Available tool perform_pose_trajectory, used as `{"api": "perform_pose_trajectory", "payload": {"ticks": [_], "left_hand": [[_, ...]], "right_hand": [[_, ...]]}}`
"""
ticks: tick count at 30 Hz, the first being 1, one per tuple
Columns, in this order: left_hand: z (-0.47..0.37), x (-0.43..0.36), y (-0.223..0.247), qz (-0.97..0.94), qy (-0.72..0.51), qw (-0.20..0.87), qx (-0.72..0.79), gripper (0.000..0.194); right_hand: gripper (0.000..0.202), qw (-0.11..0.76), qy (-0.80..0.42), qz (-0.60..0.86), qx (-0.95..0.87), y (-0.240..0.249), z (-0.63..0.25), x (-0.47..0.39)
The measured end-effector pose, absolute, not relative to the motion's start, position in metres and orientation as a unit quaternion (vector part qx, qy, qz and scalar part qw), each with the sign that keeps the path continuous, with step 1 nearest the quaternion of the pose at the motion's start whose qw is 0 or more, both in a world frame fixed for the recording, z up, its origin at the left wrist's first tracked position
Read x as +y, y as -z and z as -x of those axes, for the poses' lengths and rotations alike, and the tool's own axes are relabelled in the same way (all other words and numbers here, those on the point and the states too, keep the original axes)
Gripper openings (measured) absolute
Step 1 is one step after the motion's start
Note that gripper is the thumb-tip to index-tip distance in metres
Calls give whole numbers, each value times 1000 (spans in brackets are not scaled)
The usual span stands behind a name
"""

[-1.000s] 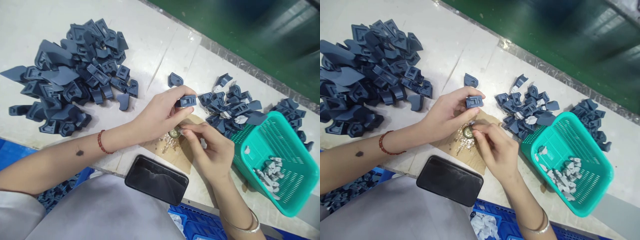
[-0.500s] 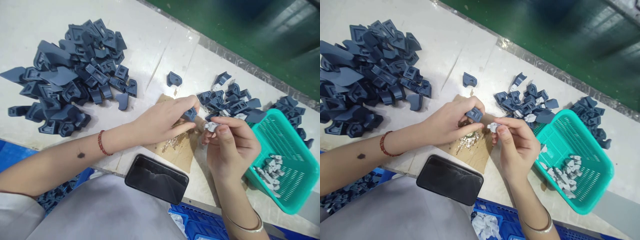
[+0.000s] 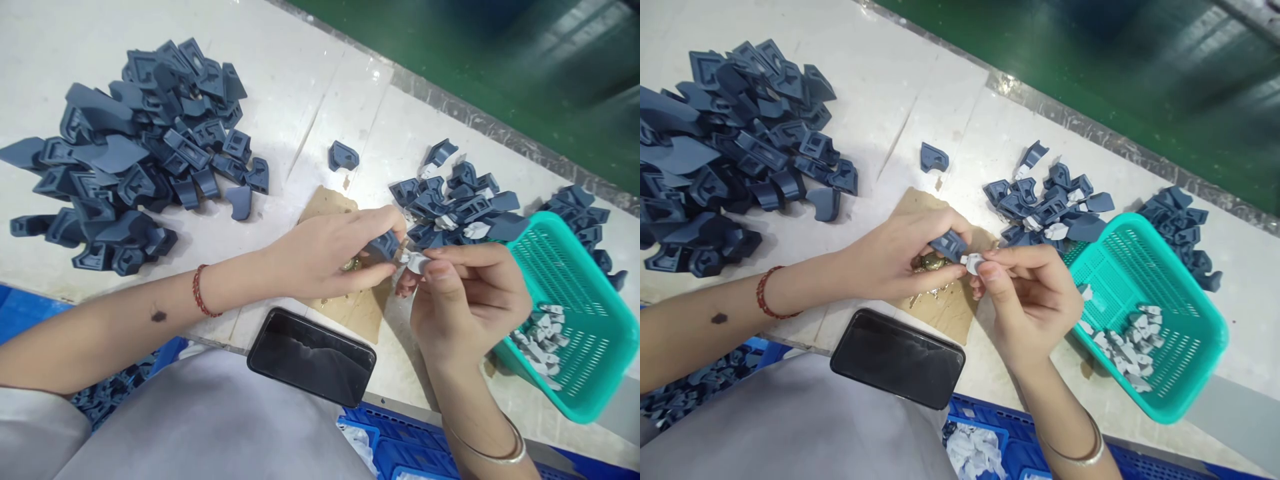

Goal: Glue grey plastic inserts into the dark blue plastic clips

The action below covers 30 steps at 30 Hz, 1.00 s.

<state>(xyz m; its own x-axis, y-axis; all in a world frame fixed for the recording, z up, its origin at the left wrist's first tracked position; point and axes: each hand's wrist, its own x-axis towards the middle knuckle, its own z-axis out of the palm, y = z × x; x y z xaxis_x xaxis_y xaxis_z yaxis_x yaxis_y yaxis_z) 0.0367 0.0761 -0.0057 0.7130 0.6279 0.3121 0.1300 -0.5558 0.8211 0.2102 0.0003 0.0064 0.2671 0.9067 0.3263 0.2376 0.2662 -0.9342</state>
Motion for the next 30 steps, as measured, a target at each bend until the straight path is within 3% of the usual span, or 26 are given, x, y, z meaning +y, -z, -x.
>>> {"api": "perform_pose_trajectory", "payload": {"ticks": [6,14,21,30], "left_hand": [[-37,79,9,-839,-324,398,180,17],[-37,82,5,-799,-409,369,242,12],[-38,82,7,-732,-404,464,294,14],[-42,77,9,-694,-372,564,248,17]], "right_hand": [[18,589,-285,569,-498,-10,-211,4],[8,613,-325,525,-494,-5,-215,9],[8,652,-379,488,-440,-4,-217,14],[9,643,-424,488,-411,-3,-222,15]]}}
